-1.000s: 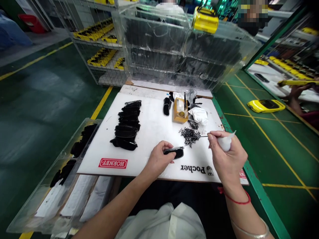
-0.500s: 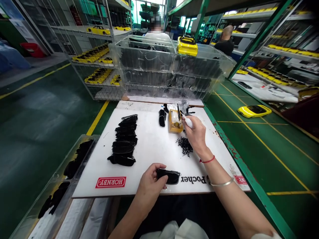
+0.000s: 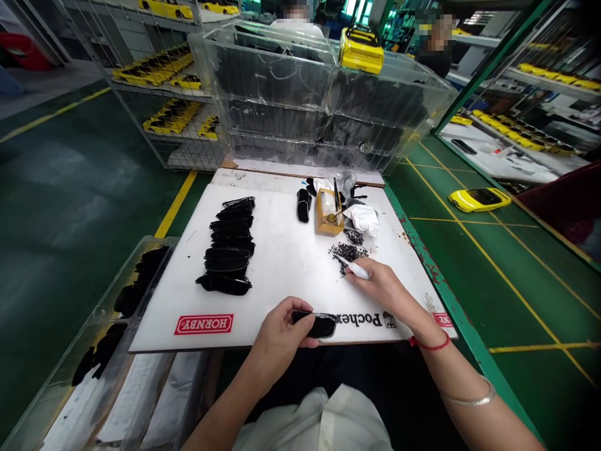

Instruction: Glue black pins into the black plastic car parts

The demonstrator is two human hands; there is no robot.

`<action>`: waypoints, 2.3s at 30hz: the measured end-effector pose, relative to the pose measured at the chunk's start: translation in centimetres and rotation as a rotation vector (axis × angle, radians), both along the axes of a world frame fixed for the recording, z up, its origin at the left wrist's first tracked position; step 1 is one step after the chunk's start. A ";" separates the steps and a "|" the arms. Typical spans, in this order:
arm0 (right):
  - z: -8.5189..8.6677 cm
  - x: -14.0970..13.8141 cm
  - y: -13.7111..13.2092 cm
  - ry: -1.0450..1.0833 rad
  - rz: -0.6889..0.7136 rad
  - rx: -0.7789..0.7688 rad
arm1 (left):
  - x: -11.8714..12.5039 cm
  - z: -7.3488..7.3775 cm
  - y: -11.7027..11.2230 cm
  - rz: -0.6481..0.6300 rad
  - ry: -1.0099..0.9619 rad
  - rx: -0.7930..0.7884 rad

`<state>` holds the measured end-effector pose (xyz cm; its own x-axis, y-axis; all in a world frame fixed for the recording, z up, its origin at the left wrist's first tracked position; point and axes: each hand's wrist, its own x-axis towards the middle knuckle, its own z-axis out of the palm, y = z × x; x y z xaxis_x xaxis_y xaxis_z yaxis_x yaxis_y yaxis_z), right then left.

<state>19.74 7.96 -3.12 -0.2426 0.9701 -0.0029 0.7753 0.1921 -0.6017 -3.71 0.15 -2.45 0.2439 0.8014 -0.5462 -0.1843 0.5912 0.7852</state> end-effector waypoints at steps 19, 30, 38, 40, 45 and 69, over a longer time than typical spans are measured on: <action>-1.5 -0.1 -0.8 -0.228 0.026 0.093 | 0.7 -1.1 0.2 -0.128 0.161 0.153; -0.1 -0.9 -1.5 -0.112 -0.030 -0.033 | 1.5 -0.7 0.5 -0.159 0.237 0.223; 2.6 -2.7 -4.3 0.297 -0.027 -0.362 | 2.5 1.2 1.1 -0.243 0.362 0.391; 3.0 -2.9 -4.6 0.350 -0.029 -0.408 | 2.6 1.5 1.1 -0.265 0.378 0.443; 3.1 -2.8 -4.9 0.486 -0.029 -0.530 | 2.5 1.6 1.0 -0.305 0.377 0.436; 1.8 -1.7 -6.5 0.304 0.071 -0.099 | 2.5 -0.1 1.5 -0.325 -0.015 0.125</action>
